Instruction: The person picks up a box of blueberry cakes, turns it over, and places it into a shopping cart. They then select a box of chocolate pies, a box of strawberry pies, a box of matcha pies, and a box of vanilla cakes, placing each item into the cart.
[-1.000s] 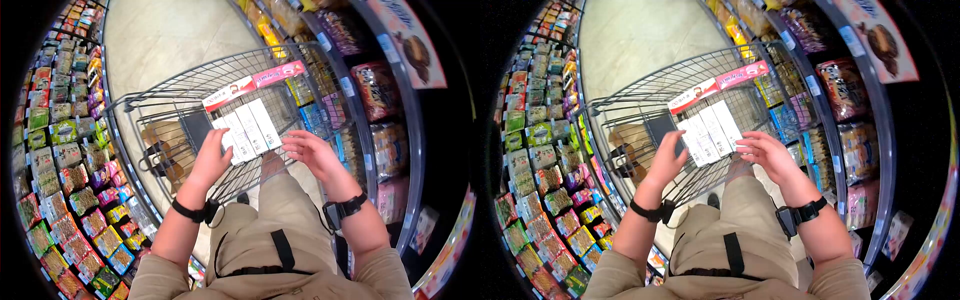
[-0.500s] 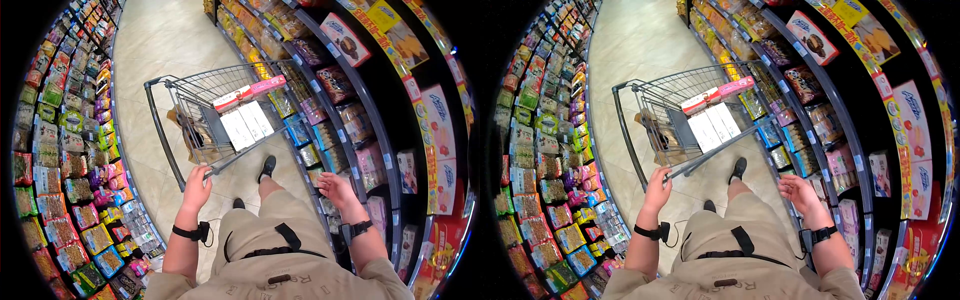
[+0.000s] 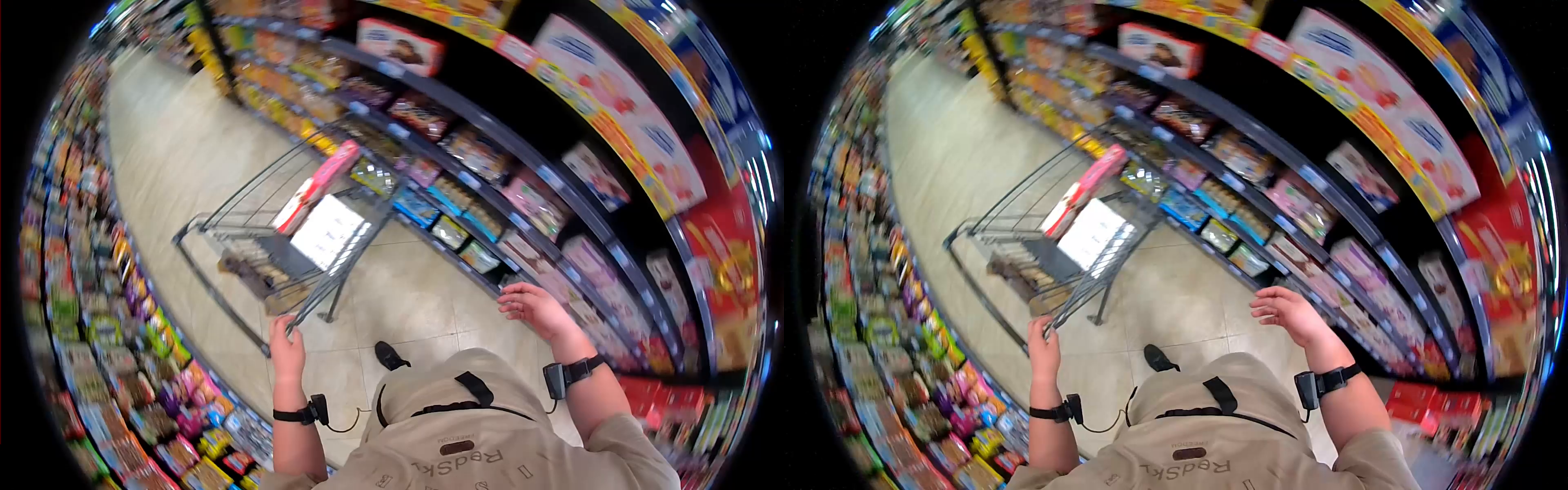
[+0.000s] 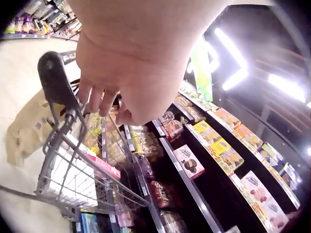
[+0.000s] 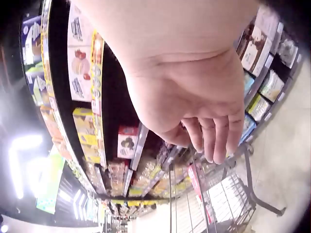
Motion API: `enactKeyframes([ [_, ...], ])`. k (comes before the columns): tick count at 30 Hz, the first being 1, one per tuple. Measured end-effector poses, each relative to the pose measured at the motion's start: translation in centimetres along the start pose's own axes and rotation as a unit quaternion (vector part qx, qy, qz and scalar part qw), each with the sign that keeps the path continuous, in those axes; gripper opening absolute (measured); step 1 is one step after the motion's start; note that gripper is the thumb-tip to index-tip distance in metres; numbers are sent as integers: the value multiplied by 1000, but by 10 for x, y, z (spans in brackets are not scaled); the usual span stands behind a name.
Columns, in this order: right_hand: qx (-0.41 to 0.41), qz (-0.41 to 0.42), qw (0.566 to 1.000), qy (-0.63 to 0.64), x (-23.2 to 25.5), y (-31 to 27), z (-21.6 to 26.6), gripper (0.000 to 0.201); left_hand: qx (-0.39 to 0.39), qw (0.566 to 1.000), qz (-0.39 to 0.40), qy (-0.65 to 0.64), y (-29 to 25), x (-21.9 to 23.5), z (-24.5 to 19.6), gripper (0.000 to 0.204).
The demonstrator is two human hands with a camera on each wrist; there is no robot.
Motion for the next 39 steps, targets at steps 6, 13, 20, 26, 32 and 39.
enactKeyframes([
  [6,35,-169,980,100,114,-101,-59,25,-52,991,98,-75,50,-82,-67,26],
  [13,24,-274,948,162,202,-212,-154,29,-198,962,172,-81,51,-178,-247,28],
  [20,36,-333,902,271,289,-317,-269,29,-269,919,279,-72,-36,-299,-371,26],
  [26,42,-405,844,349,356,-411,-381,28,-322,870,367,-65,-152,-396,-485,26],
  [32,48,-476,778,407,407,-499,-465,26,-417,811,405,-63,-264,-471,-602,23],
  [39,97,-549,686,467,411,-576,-510,28,-518,730,440,-68,-363,-513,-712,22],
])
Point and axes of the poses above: each hand's wrist, its own y-axis towards the middle knuckle, its own x-axis out of the back of the hand, z = x × y, the point moved 7 cm from there along y, towards the middle knuckle, and after that the axes turned 1 degree about y, right-handed, at the moved point
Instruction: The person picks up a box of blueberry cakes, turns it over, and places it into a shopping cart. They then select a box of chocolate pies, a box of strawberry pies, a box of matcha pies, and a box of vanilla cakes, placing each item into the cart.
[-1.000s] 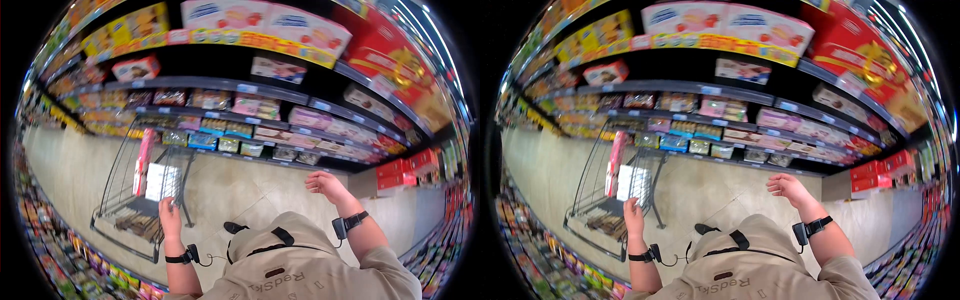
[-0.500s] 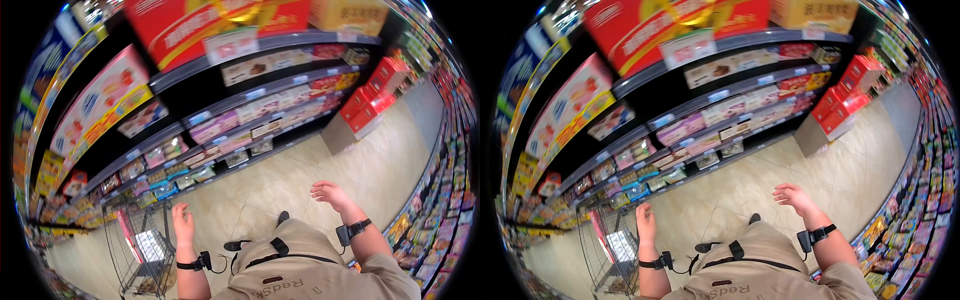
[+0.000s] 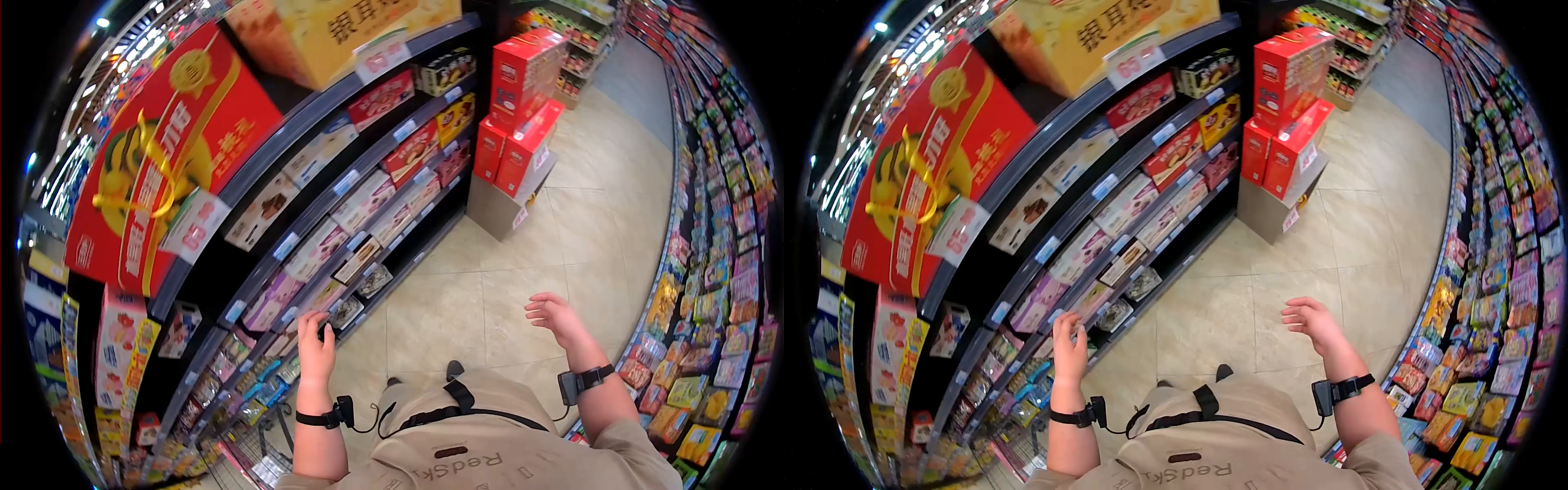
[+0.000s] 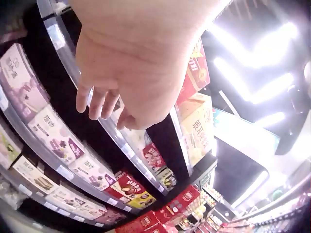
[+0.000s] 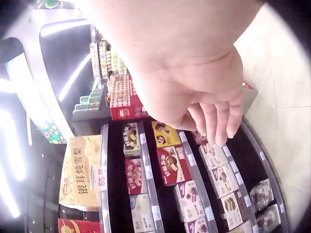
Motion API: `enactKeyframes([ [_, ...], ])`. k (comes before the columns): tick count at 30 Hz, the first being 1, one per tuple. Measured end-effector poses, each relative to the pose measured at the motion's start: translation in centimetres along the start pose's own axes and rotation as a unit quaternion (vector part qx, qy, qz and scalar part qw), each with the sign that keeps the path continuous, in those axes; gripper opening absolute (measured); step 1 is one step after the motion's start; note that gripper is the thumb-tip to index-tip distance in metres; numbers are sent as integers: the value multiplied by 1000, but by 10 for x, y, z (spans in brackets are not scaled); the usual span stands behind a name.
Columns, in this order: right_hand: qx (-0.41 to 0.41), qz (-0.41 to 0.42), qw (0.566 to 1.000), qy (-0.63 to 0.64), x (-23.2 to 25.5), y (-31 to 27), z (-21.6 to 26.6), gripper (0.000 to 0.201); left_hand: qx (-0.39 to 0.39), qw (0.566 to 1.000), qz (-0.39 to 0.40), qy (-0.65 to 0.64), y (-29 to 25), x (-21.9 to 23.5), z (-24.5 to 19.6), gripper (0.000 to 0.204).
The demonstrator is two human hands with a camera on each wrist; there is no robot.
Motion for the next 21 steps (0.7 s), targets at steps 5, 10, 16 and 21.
enactKeyframes([
  [5,-10,-48,997,51,32,-3,-11,29,-19,998,39,-34,53,-35,-20,21],
  [10,14,-79,995,61,37,-3,0,28,-35,984,99,-141,104,-80,-33,22],
  [16,31,-128,990,49,21,-4,56,26,-87,975,127,-159,189,-101,-63,23],
  [21,75,-149,986,28,3,29,104,24,-142,964,136,-180,257,-91,-91,23],
])
Point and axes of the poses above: each hand's wrist, its own y-axis towards the middle knuckle, its own x-axis out of the back of the hand, z = x × y, the point moved 7 cm from there along y, towards the middle knuckle, and after that the axes turned 1 degree about y, right-handed, at the moved point
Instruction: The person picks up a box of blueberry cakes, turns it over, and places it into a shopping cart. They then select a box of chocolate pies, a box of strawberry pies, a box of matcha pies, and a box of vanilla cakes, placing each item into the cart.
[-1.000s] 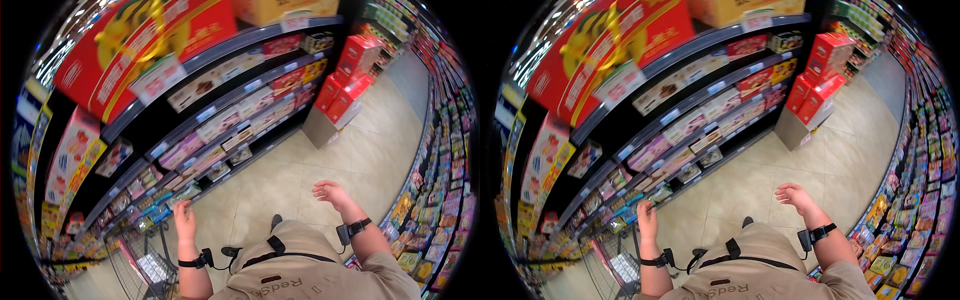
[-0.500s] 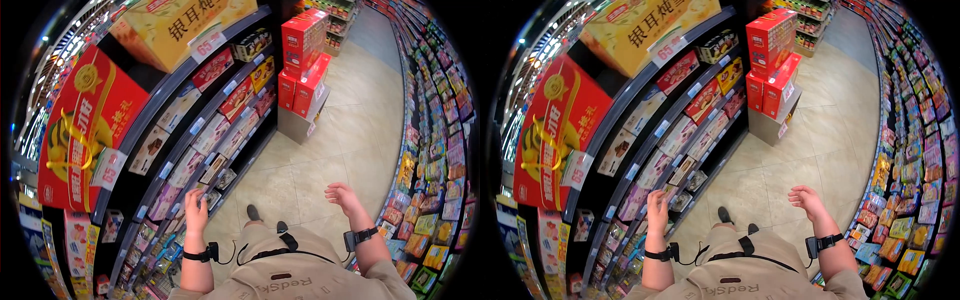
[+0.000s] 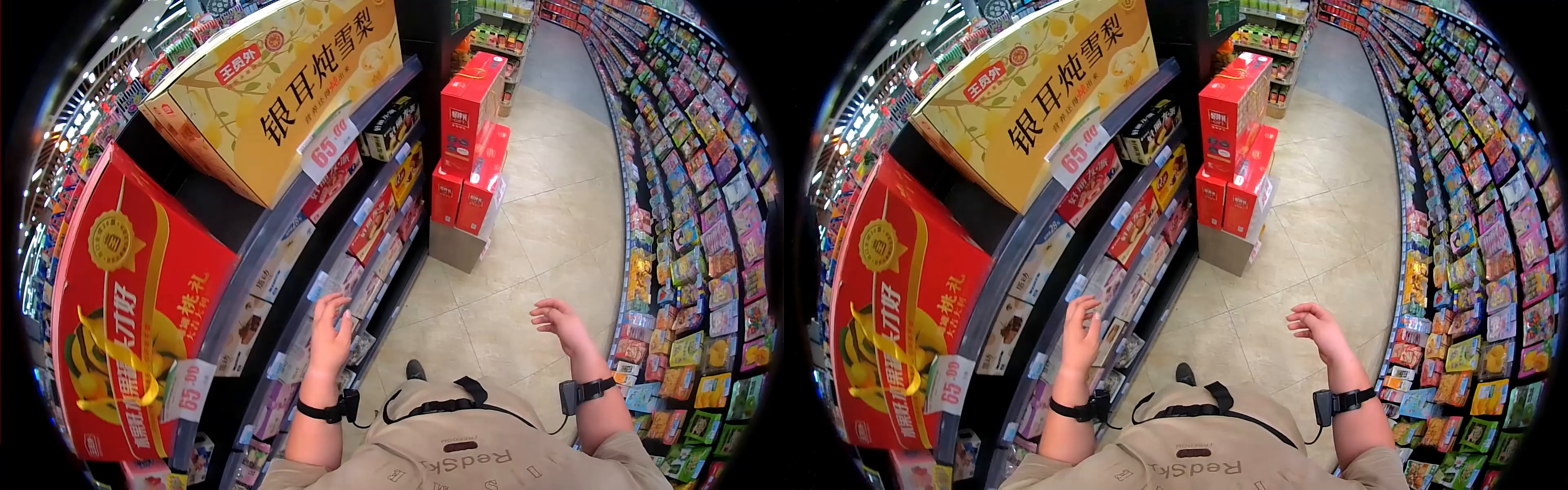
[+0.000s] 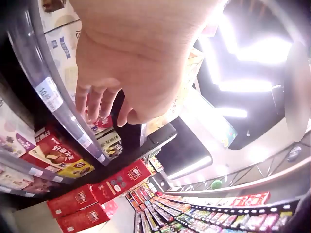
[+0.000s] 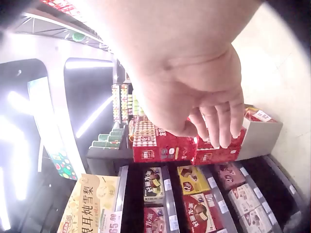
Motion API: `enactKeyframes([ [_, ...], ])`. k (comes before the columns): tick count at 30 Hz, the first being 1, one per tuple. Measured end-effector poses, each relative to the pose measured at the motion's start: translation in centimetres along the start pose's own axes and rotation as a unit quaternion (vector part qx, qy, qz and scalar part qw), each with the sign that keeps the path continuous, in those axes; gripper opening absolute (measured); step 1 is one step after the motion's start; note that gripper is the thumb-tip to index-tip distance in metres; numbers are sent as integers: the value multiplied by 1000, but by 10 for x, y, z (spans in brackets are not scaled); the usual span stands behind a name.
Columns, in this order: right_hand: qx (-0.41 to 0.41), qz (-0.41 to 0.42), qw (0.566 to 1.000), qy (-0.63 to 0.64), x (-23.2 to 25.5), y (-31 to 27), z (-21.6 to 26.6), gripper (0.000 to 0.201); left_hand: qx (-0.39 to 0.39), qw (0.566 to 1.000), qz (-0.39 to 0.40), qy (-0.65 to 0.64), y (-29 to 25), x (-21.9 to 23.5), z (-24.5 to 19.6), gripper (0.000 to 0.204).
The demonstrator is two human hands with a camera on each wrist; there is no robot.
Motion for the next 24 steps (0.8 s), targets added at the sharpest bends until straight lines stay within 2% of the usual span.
enactKeyframes([
  [5,35,20,998,-52,-35,33,30,25,-42,999,24,0,41,9,18,24],
  [7,81,-1,996,-45,-41,32,52,25,-31,999,34,-8,47,8,28,24],
  [12,77,4,997,-16,-52,35,64,25,-37,998,34,-23,72,6,29,25],
  [17,38,31,998,-46,-68,75,46,25,-9,999,44,-14,91,-2,42,26],
  [20,21,63,996,-67,-82,104,55,26,-2,999,42,-8,110,-7,49,26],
  [24,22,102,991,-84,-88,175,71,26,25,999,24,12,143,-12,50,26],
])
Point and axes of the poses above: each hand's wrist, its own y-axis towards the middle knuckle, its own x-axis out of the back of the hand, z = x × y, the point moved 7 cm from there along y, towards the middle knuckle, and after that the axes turned 1 degree about y, right-handed, at the moved point
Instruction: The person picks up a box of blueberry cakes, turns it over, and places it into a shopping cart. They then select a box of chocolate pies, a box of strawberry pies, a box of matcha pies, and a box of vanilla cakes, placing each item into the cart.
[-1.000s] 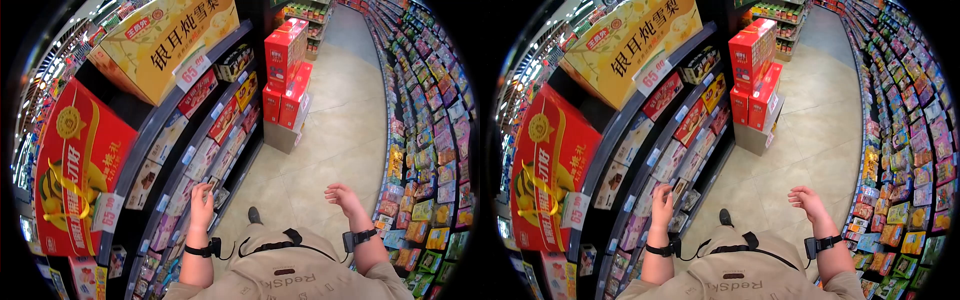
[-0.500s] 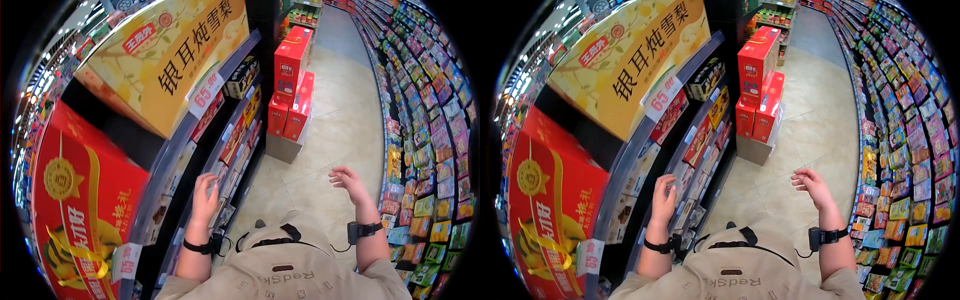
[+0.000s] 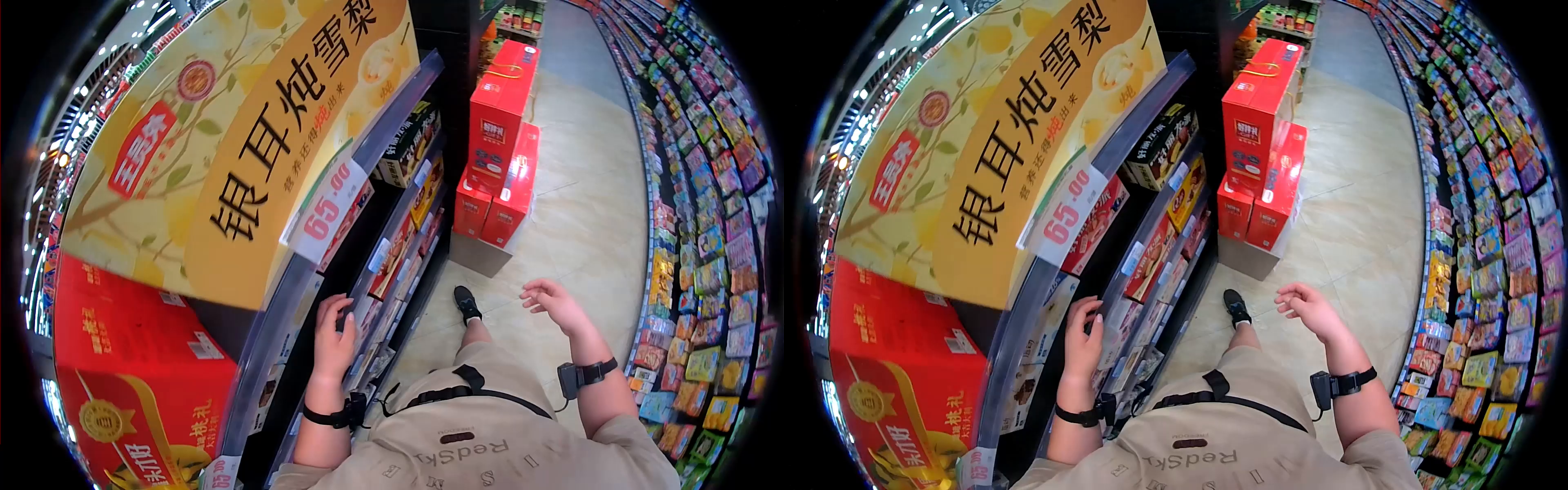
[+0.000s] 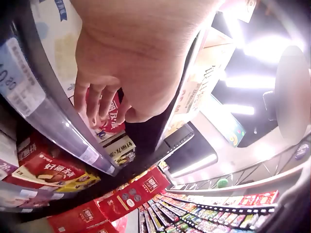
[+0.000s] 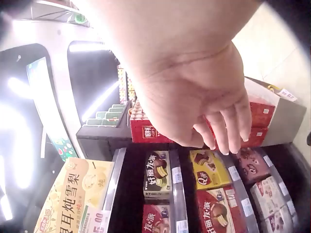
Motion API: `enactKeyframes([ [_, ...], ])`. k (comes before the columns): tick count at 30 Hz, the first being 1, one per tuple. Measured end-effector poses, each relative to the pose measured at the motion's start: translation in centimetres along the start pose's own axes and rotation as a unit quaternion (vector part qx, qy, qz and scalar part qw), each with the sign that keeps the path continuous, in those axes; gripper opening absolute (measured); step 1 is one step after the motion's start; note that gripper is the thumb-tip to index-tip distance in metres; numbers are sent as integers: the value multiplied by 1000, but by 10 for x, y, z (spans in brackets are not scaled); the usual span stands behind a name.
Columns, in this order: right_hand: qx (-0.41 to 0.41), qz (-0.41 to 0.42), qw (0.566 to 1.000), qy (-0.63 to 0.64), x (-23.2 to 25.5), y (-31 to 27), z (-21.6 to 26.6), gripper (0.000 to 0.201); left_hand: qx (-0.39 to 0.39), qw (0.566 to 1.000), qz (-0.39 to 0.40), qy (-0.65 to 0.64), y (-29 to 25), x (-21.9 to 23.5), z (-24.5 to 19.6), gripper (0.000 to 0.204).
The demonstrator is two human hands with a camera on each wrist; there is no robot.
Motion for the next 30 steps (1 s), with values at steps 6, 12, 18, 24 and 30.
enactKeyframes([
  [6,54,55,997,-12,16,113,85,25,20,998,-46,36,69,-16,-11,28],
  [12,152,126,980,-6,22,169,214,26,71,994,-56,57,145,-50,-39,34],
  [18,259,200,941,-87,9,205,285,30,43,983,-84,155,217,-86,-66,40],
  [24,391,244,839,-288,-25,213,337,36,88,950,-90,285,251,-101,-66,50],
  [30,419,282,791,-346,-68,232,338,47,55,950,-96,291,264,-107,-82,58],
])
Point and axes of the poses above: each hand's wrist, its own y-axis towards the middle knuckle, its own x-axis out of the back of the hand, z = x × y, the point moved 7 cm from there along y, towards the middle knuckle, and after that the axes turned 1 degree about y, right-handed, at the moved point
